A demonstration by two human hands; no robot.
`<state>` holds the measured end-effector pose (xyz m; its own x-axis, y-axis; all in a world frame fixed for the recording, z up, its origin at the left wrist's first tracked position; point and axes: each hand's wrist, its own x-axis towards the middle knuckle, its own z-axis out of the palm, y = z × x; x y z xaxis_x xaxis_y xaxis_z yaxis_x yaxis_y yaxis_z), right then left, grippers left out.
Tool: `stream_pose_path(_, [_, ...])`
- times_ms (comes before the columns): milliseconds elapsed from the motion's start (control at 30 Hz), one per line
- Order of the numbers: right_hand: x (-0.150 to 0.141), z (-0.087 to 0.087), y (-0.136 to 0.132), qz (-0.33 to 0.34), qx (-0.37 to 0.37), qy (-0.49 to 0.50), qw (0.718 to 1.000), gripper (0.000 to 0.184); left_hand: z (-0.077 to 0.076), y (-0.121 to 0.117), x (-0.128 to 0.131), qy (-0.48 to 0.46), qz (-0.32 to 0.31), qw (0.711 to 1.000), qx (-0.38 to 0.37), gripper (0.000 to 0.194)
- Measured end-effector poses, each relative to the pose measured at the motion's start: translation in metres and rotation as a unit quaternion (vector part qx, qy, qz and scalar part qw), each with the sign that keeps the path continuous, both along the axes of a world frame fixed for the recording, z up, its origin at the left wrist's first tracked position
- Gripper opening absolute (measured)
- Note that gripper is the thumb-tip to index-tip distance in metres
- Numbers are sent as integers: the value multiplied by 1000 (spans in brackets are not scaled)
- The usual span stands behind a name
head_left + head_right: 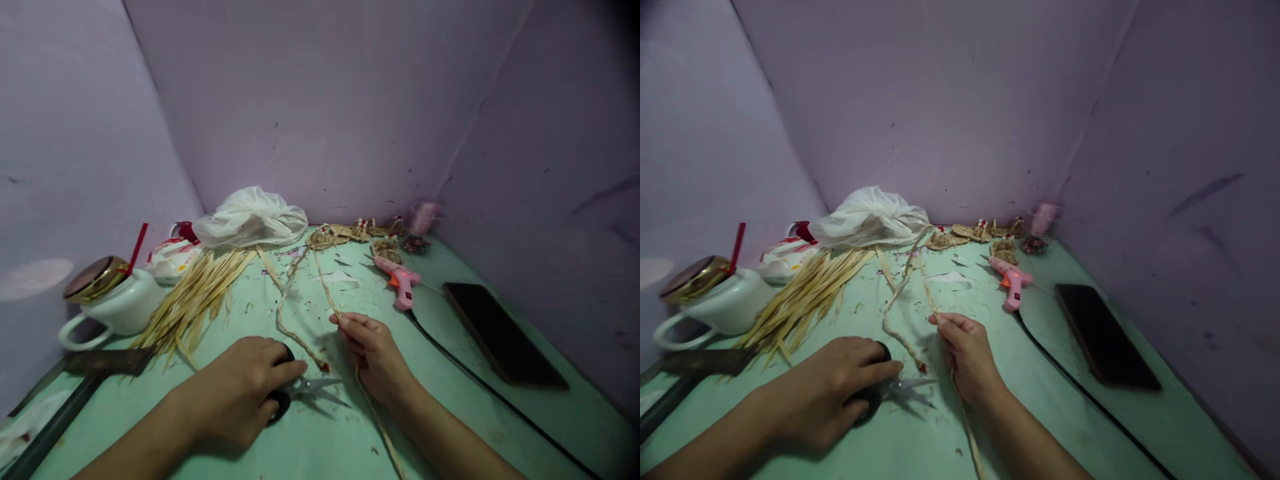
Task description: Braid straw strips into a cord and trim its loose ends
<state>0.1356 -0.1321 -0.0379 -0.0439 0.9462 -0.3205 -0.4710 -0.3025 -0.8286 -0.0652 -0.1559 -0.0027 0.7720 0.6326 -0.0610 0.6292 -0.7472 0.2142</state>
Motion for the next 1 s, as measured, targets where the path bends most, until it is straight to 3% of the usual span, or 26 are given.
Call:
stream_pose_path(167, [-3,1,-2,-18,-1,-43,999,21,6,-5,2,-17,7,999,-51,44])
stream_pose_path(233, [-3,3,-2,-26,-8,-55,998,18,5,0,-4,-81,24,992,-98,41])
stream_pose_path(300, [-4,4,-3,-17,-15,-59,998,17,2,7,-9,-198,101,964,-146,34])
stream_pose_path(367, [-8,4,-7,20,-19,-54,998,16,-1,15,-11,-345,224,894,-179,31])
stream_pose_path(433, [-13,3,-13,76,-16,-64,995,14,-5,20,-8,-476,319,795,-197,38])
stream_pose_path(533, [-21,3,-23,153,-6,-129,980,12,-9,24,0,-606,360,675,-220,47])
stream_pose_path(633, [-27,6,-31,203,16,-162,966,14,-12,24,7,-656,378,605,-248,49])
stream_pose_path(800, [-30,7,-33,250,26,-109,962,23,-13,20,17,-681,373,582,-240,46])
stream_pose_path(1000, [-29,5,-37,230,39,-83,969,29,-15,14,25,-673,369,580,-273,44])
